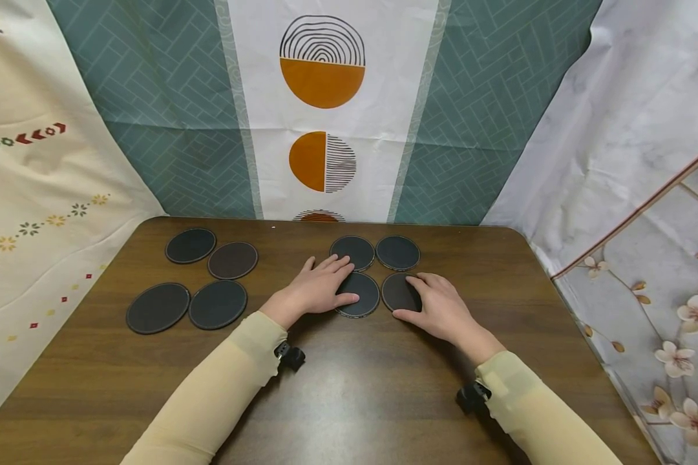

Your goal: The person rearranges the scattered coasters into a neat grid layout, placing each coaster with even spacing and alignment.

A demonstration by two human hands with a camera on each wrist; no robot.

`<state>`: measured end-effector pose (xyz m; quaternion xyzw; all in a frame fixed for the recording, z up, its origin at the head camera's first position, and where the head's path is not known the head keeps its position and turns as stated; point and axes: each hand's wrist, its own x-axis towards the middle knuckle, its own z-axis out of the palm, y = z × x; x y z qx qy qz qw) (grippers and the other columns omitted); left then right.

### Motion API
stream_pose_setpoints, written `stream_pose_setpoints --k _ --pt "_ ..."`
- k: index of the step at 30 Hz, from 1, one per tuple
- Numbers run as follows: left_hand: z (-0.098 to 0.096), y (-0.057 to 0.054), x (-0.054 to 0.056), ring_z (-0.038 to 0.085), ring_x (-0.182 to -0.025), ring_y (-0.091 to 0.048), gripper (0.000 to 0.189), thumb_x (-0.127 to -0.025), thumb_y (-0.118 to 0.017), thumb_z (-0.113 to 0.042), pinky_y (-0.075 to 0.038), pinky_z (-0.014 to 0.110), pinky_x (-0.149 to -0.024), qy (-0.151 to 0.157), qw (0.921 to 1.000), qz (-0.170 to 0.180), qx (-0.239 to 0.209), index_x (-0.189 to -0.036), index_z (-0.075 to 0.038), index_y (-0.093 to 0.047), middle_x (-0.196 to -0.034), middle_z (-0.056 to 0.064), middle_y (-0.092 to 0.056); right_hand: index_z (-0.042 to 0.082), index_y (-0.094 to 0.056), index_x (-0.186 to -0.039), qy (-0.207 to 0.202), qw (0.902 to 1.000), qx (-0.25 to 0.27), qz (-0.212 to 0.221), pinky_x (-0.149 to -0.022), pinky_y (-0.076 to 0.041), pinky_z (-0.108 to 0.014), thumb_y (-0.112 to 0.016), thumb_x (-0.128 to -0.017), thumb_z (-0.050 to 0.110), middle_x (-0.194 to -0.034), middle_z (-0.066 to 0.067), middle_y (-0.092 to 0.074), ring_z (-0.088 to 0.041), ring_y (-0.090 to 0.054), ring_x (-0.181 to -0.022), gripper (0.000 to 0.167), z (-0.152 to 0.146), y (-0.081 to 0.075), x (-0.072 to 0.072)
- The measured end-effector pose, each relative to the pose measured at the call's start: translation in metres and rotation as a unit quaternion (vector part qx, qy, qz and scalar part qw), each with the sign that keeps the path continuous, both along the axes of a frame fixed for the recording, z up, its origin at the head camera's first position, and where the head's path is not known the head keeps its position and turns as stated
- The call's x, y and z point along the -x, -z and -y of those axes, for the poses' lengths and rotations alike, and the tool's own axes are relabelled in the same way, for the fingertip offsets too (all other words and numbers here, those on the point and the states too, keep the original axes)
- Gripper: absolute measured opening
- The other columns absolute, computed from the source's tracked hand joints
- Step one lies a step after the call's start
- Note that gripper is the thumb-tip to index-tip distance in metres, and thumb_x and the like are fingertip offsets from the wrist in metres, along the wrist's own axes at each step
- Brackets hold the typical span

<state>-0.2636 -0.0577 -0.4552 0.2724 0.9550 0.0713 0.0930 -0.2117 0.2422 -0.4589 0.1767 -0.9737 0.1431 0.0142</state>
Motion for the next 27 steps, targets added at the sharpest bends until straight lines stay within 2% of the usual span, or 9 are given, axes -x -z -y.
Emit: stream_pose_setpoints --k 16,27 --pt "-0.0005 -0.0004 0.0001 0.026 -0.169 -0.018 0.085 -0.109 -0.056 -0.068 -0.011 0.066 -0.133 -0.002 1.0000 -0.001 0.000 -0.175 -0.019 -0.036 -0.182 0.001 -0.025 0.002 -0.059 -0.158 0.000 0.9999 -0.007 0.012 -0.123 -0.032 -0.071 -0.082 -0.097 0.055 -0.162 -0.029 -0.049 -0.051 -0.042 -0.151 0.084 0.0005 0.0030 -0.0004" --pt "-0.0011 -0.0020 -0.0005 0.026 -0.169 -0.020 0.084 -0.108 -0.056 -0.069 -0.010 0.066 -0.132 -0.005 1.0000 -0.005 0.007 -0.174 -0.020 -0.038 -0.182 0.000 -0.026 0.001 -0.059 -0.157 -0.005 0.9999 -0.007 0.010 -0.123 -0.032 -0.071 -0.082 -0.097 0.058 -0.162 -0.029 -0.049 -0.051 -0.042 -0.151 0.086 0.0005 0.0020 -0.0002"
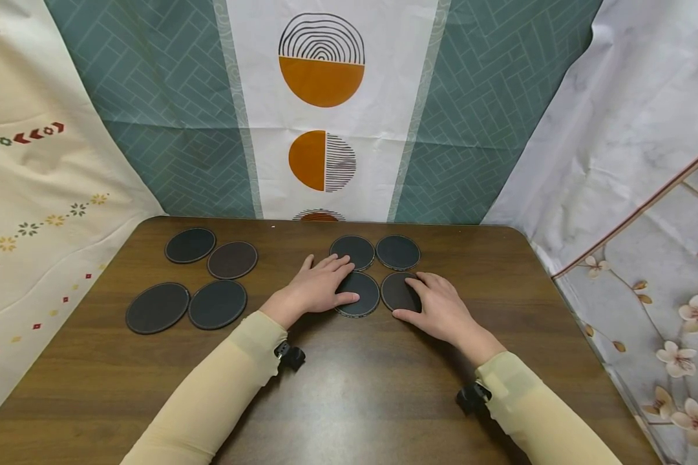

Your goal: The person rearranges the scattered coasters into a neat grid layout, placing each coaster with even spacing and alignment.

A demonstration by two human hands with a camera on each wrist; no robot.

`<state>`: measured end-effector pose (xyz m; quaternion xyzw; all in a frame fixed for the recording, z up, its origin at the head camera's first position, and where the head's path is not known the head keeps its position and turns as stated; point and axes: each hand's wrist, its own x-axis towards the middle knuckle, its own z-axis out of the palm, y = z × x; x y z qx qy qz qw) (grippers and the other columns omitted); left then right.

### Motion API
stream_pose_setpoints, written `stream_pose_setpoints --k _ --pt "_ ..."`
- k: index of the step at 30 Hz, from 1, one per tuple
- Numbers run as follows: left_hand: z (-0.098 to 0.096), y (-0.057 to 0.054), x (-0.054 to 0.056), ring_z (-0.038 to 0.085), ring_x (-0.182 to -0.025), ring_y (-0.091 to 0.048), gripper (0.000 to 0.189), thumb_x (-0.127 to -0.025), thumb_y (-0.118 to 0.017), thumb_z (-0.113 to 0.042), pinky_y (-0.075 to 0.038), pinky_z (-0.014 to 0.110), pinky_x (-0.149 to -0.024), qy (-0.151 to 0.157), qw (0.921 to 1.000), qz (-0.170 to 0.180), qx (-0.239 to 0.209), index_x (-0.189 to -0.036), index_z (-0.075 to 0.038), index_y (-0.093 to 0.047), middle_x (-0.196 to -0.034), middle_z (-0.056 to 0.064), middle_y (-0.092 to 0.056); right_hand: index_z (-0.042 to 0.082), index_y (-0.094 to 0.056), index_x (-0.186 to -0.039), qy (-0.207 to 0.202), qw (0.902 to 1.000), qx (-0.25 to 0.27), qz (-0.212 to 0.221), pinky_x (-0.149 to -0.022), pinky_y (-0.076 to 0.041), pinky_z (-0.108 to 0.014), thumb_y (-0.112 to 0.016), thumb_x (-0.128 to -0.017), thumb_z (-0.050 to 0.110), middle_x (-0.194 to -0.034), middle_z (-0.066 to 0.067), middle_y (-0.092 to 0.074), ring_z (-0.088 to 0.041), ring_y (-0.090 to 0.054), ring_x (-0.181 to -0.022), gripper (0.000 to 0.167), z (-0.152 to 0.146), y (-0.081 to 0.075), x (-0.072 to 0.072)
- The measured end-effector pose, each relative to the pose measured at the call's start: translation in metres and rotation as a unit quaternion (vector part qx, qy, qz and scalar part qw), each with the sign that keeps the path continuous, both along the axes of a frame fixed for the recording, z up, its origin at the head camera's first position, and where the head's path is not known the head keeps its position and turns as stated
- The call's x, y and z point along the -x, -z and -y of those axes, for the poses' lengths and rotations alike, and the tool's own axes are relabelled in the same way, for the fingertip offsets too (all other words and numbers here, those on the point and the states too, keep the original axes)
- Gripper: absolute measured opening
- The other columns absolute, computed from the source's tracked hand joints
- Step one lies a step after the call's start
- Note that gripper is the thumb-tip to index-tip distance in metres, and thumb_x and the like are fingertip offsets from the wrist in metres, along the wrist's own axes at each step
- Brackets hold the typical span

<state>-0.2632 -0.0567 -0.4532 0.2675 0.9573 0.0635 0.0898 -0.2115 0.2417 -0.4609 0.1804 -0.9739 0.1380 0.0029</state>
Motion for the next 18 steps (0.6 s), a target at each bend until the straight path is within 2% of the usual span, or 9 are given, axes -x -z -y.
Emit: stream_pose_setpoints --k 9,14,18 --pt "0.000 -0.001 0.001 0.026 -0.169 -0.019 0.084 -0.108 -0.056 -0.068 -0.010 0.066 -0.132 -0.001 1.0000 0.006 0.001 -0.175 -0.020 -0.037 -0.182 0.000 -0.025 0.001 -0.059 -0.158 -0.007 0.9999 0.006 -0.010 -0.124 -0.031 -0.071 -0.079 -0.100 0.057 -0.164 -0.028 -0.048 -0.051 -0.041 -0.152 0.083 0.000 -0.003 0.003" --pt "0.001 0.000 0.003 0.026 -0.169 -0.018 0.084 -0.108 -0.056 -0.068 -0.010 0.066 -0.132 -0.001 1.0000 0.007 0.000 -0.175 -0.020 -0.036 -0.183 0.000 -0.025 -0.002 -0.051 -0.163 -0.022 0.9994 -0.001 -0.028 -0.125 -0.027 -0.071 -0.074 -0.106 0.049 -0.170 -0.026 -0.042 -0.051 -0.038 -0.156 0.079 0.005 -0.009 0.018" --pt "-0.002 0.002 0.004 0.026 -0.169 -0.018 0.086 -0.108 -0.055 -0.070 -0.010 0.067 -0.132 0.001 1.0000 0.007 0.001 -0.175 -0.020 -0.035 -0.183 0.000 -0.024 -0.002 -0.045 -0.167 -0.023 0.9996 -0.019 -0.003 -0.127 -0.024 -0.072 -0.070 -0.109 0.046 -0.172 -0.027 -0.039 -0.051 -0.032 -0.160 0.079 0.007 -0.008 0.031"
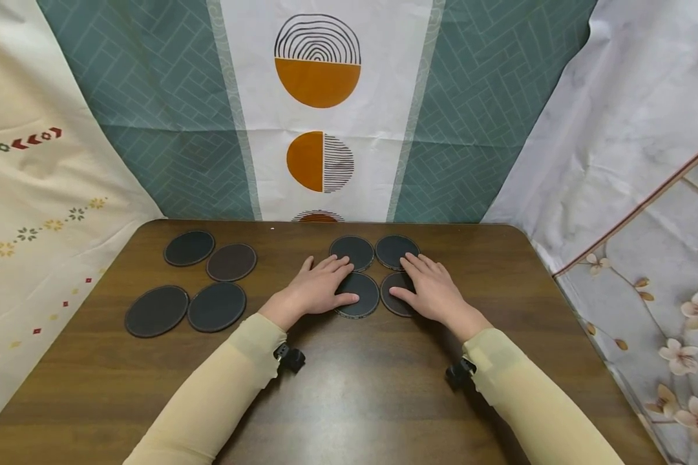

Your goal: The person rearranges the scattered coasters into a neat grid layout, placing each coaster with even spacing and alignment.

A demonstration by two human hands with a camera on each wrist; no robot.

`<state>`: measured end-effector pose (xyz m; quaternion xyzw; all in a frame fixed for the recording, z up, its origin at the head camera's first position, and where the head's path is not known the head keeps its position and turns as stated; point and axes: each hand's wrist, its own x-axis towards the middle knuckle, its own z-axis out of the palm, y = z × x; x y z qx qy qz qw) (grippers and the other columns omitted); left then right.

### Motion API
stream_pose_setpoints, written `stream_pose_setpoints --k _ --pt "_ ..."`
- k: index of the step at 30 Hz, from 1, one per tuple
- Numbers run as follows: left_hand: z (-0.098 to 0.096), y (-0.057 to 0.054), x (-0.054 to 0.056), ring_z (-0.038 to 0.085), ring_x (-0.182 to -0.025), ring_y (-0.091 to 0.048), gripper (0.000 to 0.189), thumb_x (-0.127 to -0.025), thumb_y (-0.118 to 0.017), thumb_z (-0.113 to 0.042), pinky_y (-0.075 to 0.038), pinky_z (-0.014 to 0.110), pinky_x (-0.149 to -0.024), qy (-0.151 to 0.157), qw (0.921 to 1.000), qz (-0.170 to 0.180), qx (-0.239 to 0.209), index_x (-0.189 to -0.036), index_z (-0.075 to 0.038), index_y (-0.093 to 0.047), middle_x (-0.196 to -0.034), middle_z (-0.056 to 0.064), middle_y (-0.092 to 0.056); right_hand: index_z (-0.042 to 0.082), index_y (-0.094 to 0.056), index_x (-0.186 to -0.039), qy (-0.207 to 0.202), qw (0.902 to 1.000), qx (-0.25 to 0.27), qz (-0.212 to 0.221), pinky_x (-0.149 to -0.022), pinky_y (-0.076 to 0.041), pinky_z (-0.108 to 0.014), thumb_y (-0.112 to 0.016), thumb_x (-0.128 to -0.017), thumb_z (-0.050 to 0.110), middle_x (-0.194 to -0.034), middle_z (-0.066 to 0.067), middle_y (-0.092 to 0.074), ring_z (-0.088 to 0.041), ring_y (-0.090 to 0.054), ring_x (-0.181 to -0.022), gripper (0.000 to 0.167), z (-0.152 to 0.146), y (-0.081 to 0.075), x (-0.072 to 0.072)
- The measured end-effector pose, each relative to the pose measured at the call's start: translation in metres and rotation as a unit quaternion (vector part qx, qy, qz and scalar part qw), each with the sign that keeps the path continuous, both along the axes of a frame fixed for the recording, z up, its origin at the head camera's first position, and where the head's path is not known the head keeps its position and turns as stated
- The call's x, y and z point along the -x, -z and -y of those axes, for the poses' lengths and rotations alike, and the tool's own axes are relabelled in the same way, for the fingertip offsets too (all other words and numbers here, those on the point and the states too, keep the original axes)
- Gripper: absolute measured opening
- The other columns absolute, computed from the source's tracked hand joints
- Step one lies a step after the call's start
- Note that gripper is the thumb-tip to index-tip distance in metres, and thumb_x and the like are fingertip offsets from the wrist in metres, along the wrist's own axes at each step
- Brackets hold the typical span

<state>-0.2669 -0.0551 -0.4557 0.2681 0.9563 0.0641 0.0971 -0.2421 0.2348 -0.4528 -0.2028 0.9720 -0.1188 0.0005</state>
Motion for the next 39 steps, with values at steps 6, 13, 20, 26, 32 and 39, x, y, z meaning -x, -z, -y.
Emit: stream_pose_setpoints --k 6,13,20,26,32,39 --pt "-0.001 0.001 0.001 0.026 -0.169 -0.018 0.085 -0.108 -0.056 -0.070 -0.010 0.067 -0.132 0.000 1.0000 -0.001 -0.002 -0.175 -0.021 -0.036 -0.182 0.000 -0.025 -0.003 -0.046 -0.165 -0.005 0.9995 -0.019 0.026 -0.127 -0.022 -0.072 -0.069 -0.110 0.047 -0.170 -0.027 -0.042 -0.049 -0.033 -0.160 0.078 0.003 0.002 0.003" --pt "0.001 0.001 0.002 0.026 -0.169 -0.017 0.086 -0.108 -0.056 -0.069 -0.010 0.066 -0.132 -0.001 1.0000 0.002 -0.004 -0.175 -0.021 -0.036 -0.183 0.000 -0.025 -0.004 -0.049 -0.163 -0.018 0.9991 -0.024 0.029 -0.128 -0.021 -0.072 -0.069 -0.109 0.049 -0.171 -0.026 -0.043 -0.046 -0.036 -0.160 0.078 0.005 -0.001 0.002" --pt "0.002 0.000 0.001 0.026 -0.169 -0.018 0.085 -0.108 -0.056 -0.069 -0.010 0.066 -0.132 0.001 1.0000 0.001 -0.006 -0.175 -0.020 -0.036 -0.183 0.001 -0.025 -0.005 -0.049 -0.163 -0.023 0.9988 -0.021 0.037 -0.128 -0.020 -0.071 -0.068 -0.109 0.050 -0.171 -0.025 -0.042 -0.045 -0.036 -0.160 0.079 0.003 -0.001 0.001" --pt "0.001 0.001 0.001 0.026 -0.169 -0.017 0.085 -0.108 -0.056 -0.069 -0.010 0.066 -0.132 0.001 1.0000 0.003 -0.004 -0.175 -0.020 -0.036 -0.183 0.000 -0.025 -0.004 -0.050 -0.163 -0.023 0.9990 -0.021 0.033 -0.128 -0.019 -0.071 -0.069 -0.110 0.047 -0.171 -0.025 -0.043 -0.044 -0.037 -0.160 0.076 0.003 -0.001 0.002" --pt "0.001 0.000 0.001 0.026 -0.169 -0.018 0.085 -0.108 -0.056 -0.069 -0.010 0.067 -0.132 -0.001 1.0000 0.003 -0.004 -0.175 -0.020 -0.036 -0.182 0.000 -0.025 0.000 -0.050 -0.164 -0.035 0.9994 -0.010 -0.001 -0.128 -0.020 -0.071 -0.069 -0.110 0.045 -0.171 -0.022 -0.044 -0.042 -0.038 -0.160 0.073 0.015 0.000 0.005" --pt "0.001 -0.002 0.001 0.027 -0.169 -0.020 0.085 -0.108 -0.057 -0.068 -0.012 0.067 -0.132 -0.001 1.0000 -0.001 -0.004 -0.175 -0.020 -0.037 -0.182 0.001 -0.027 0.003 -0.047 -0.167 -0.052 0.9986 -0.009 0.003 -0.129 -0.020 -0.071 -0.070 -0.109 0.046 -0.174 -0.020 -0.039 -0.042 -0.034 -0.162 0.075 0.036 -0.004 0.012"
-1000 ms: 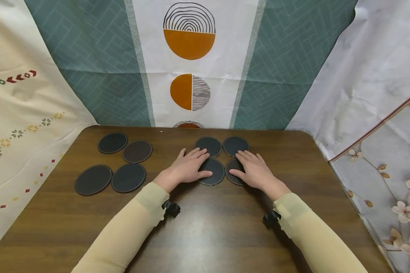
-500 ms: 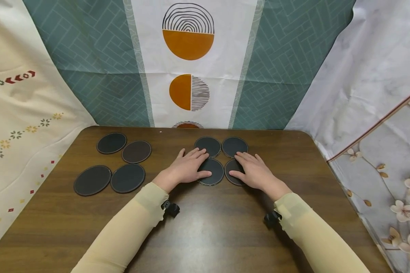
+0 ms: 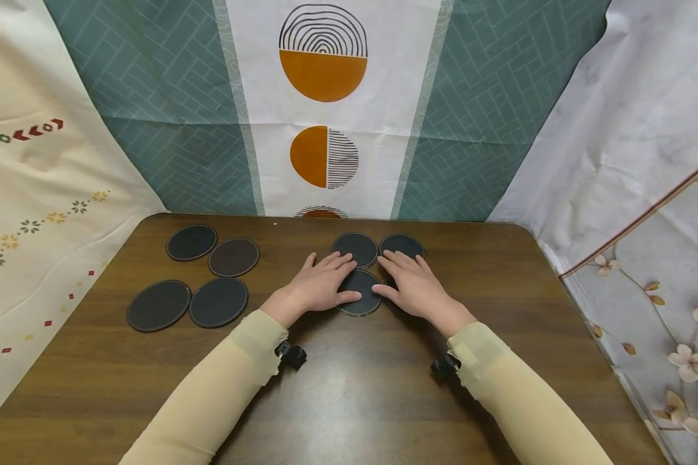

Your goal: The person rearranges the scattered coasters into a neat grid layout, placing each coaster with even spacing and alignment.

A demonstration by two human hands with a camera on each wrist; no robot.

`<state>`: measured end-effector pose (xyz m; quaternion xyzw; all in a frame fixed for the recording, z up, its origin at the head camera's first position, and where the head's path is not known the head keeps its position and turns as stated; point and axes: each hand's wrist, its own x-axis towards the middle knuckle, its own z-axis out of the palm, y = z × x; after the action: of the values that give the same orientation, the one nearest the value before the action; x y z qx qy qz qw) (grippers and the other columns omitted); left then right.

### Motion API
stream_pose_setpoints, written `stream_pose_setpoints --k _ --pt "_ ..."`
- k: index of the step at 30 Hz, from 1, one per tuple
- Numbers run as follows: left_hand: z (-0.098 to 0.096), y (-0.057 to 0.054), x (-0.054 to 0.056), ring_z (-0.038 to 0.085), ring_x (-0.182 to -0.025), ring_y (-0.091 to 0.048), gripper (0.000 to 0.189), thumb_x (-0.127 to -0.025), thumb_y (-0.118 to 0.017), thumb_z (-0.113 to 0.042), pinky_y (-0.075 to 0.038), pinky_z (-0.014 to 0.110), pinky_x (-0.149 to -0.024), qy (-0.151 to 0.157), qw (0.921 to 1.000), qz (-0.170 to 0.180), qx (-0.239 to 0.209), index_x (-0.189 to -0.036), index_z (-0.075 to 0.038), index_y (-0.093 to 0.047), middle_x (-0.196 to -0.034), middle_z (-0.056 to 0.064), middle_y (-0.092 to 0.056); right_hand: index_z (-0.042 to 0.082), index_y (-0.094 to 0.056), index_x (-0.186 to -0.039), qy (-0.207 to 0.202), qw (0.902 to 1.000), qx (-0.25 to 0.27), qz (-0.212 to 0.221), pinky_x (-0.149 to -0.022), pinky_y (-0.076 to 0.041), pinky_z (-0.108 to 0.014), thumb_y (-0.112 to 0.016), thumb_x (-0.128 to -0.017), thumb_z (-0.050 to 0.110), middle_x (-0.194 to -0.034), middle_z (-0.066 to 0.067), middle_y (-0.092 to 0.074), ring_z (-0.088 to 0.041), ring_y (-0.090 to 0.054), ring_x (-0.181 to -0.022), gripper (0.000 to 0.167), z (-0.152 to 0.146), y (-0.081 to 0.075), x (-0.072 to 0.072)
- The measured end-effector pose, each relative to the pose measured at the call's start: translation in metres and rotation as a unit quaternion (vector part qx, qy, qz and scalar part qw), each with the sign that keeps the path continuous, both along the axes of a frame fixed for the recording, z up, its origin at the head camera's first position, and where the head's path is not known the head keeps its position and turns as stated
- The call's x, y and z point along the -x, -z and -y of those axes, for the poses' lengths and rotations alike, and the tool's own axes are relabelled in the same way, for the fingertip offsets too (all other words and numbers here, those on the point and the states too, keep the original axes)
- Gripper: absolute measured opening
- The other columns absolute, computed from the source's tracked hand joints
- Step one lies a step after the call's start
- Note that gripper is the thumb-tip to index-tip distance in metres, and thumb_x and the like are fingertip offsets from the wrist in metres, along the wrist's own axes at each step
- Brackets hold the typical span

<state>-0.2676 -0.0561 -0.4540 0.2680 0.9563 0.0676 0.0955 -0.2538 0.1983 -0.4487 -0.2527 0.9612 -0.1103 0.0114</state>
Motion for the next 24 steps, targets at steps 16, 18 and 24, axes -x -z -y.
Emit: stream_pose_setpoints --k 16,18,24 --pt "-0.002 -0.001 -0.001 0.027 -0.169 -0.021 0.084 -0.108 -0.056 -0.069 -0.013 0.068 -0.132 0.003 1.0000 -0.001 0.001 -0.174 -0.020 -0.038 -0.181 0.000 -0.028 0.007 -0.047 -0.168 -0.030 0.9993 -0.004 0.022 -0.129 -0.021 -0.070 -0.066 -0.112 0.044 -0.176 -0.017 -0.038 -0.045 -0.032 -0.162 0.070 0.014 0.009 0.008" --pt "-0.002 -0.001 -0.002 0.027 -0.168 -0.021 0.084 -0.108 -0.055 -0.069 -0.013 0.068 -0.132 0.003 1.0000 -0.003 0.004 -0.174 -0.020 -0.038 -0.181 0.000 -0.028 0.007 -0.048 -0.168 -0.031 0.9992 -0.008 0.023 -0.128 -0.022 -0.071 -0.066 -0.112 0.043 -0.175 -0.017 -0.039 -0.046 -0.031 -0.162 0.069 0.015 0.008 0.007" --pt "0.002 0.001 0.002 0.027 -0.168 -0.024 0.084 -0.109 -0.054 -0.069 -0.013 0.069 -0.131 0.011 0.9997 -0.019 0.011 -0.174 -0.019 -0.039 -0.181 0.000 -0.030 0.007 -0.049 -0.167 -0.030 0.9990 -0.016 0.031 -0.128 -0.022 -0.071 -0.065 -0.112 0.044 -0.174 -0.017 -0.041 -0.046 -0.032 -0.162 0.068 0.017 0.005 0.008"
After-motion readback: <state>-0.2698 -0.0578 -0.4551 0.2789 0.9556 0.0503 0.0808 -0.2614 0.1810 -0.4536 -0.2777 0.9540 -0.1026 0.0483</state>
